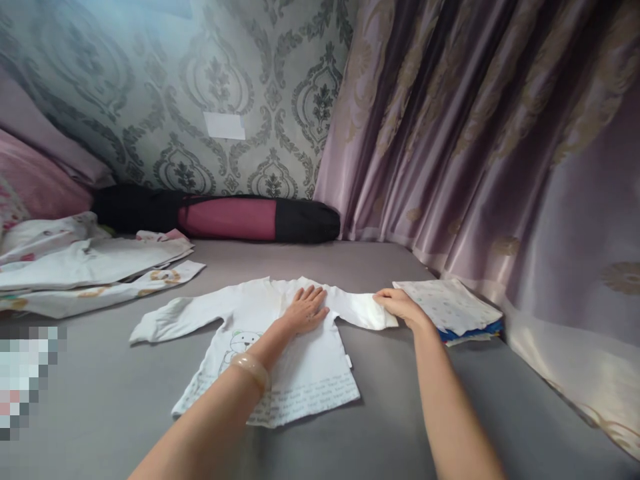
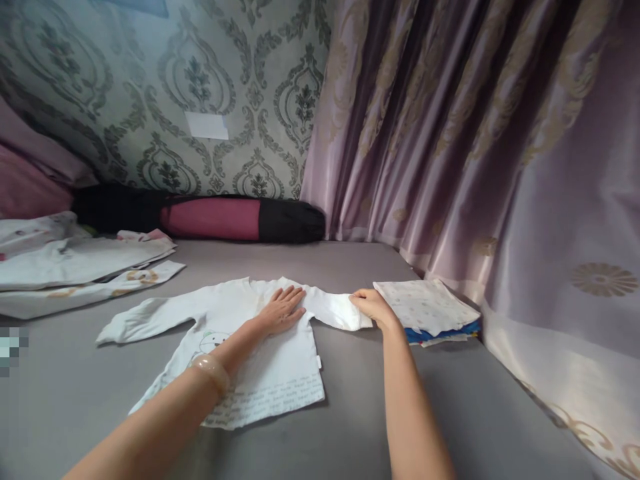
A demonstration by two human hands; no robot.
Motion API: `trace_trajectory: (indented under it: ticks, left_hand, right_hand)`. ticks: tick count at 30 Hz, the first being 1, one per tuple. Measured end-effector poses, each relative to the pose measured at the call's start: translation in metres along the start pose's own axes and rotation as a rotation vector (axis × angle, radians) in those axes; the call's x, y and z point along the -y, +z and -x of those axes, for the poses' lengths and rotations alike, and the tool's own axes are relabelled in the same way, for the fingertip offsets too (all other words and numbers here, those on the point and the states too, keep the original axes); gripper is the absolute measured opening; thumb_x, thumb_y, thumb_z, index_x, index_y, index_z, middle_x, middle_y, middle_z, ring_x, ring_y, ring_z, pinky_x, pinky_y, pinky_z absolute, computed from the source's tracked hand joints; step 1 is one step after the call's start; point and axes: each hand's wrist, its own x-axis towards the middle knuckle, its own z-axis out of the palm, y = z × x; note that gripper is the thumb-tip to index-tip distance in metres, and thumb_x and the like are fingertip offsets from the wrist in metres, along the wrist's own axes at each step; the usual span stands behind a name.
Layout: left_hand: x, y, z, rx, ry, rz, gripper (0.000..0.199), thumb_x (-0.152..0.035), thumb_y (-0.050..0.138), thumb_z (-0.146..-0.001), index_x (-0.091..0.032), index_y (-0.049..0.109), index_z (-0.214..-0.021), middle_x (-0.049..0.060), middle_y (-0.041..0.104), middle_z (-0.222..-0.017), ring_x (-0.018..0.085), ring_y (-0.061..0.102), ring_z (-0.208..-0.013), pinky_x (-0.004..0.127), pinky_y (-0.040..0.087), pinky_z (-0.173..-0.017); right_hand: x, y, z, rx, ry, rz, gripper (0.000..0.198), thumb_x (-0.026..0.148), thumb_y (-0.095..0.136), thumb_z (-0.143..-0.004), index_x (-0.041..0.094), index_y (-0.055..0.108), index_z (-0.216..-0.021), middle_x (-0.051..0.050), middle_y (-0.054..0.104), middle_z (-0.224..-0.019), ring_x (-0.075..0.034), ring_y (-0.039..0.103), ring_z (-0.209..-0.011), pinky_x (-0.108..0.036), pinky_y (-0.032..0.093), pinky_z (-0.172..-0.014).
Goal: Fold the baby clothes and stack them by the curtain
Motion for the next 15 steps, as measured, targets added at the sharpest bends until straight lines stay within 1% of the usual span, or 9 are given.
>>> trace_trajectory:
  ticks: [2, 4, 7, 10, 13, 15]
  left_hand:
    - [0.000, 0.000, 0.000, 0.001, -0.001, 0.000, 0.062, -0.047, 0.027, -0.096, -0.016, 0.028, -0.150, 0.012, 0.027, -0.157, 0.029, 0.016, -0.147, 0.051, 0.010, -0.118]
    - [0.000, 0.001, 0.000, 0.006, -0.004, -0.004, 0.062, -0.047, 0.027, -0.096, -0.017, 0.027, -0.150, 0.011, 0.026, -0.158, 0.029, 0.015, -0.147, 0.052, 0.011, -0.118]
    - [0.001, 0.002, -0.001, 0.015, -0.009, -0.007, 0.062, -0.048, 0.025, -0.096, -0.018, 0.026, -0.150, 0.011, 0.025, -0.158, 0.029, 0.014, -0.147, 0.052, 0.010, -0.117]
    - [0.001, 0.003, -0.002, 0.021, -0.017, -0.010, 0.062, -0.048, 0.026, -0.095, -0.019, 0.025, -0.150, 0.010, 0.024, -0.158, 0.029, 0.013, -0.147, 0.051, 0.010, -0.117]
    - [0.001, 0.003, -0.003, 0.024, -0.019, -0.016, 0.063, -0.048, 0.026, -0.095, -0.017, 0.025, -0.150, 0.011, 0.024, -0.158, 0.029, 0.013, -0.147, 0.050, 0.009, -0.118]
    - [0.001, 0.003, -0.002, 0.023, -0.012, -0.014, 0.063, -0.048, 0.025, -0.096, -0.016, 0.025, -0.150, 0.012, 0.025, -0.158, 0.029, 0.013, -0.147, 0.050, 0.010, -0.117]
  right_hand:
    - [0.011, -0.002, 0.001, 0.075, 0.025, -0.290, 0.016, 0.033, 0.067, -0.074, 0.017, 0.070, -0.077, 0.000, 0.070, -0.068, -0.013, 0.061, -0.060, -0.021, 0.044, -0.054]
    - [0.022, -0.002, 0.001, 0.144, 0.046, -0.543, 0.019, 0.034, 0.074, -0.068, 0.018, 0.069, -0.078, -0.001, 0.071, -0.069, -0.013, 0.062, -0.059, -0.022, 0.046, -0.054]
    - [0.036, 0.004, -0.001, 0.192, 0.026, -0.801, 0.023, 0.030, 0.080, -0.062, 0.018, 0.067, -0.077, -0.002, 0.071, -0.071, -0.015, 0.065, -0.064, -0.025, 0.051, -0.060]
    - [0.047, 0.012, -0.003, 0.208, -0.007, -0.896, 0.023, 0.028, 0.080, -0.062, 0.018, 0.066, -0.077, -0.001, 0.071, -0.070, -0.015, 0.066, -0.065, -0.024, 0.052, -0.060]
    - [0.055, 0.020, -0.006, 0.238, -0.037, -0.948, 0.021, 0.029, 0.078, -0.064, 0.018, 0.065, -0.077, -0.001, 0.070, -0.069, -0.015, 0.065, -0.062, -0.023, 0.050, -0.057]
    - [0.059, 0.026, -0.008, 0.234, -0.040, -0.979, 0.019, 0.031, 0.075, -0.067, 0.019, 0.064, -0.075, -0.001, 0.070, -0.068, -0.015, 0.065, -0.062, -0.023, 0.050, -0.055]
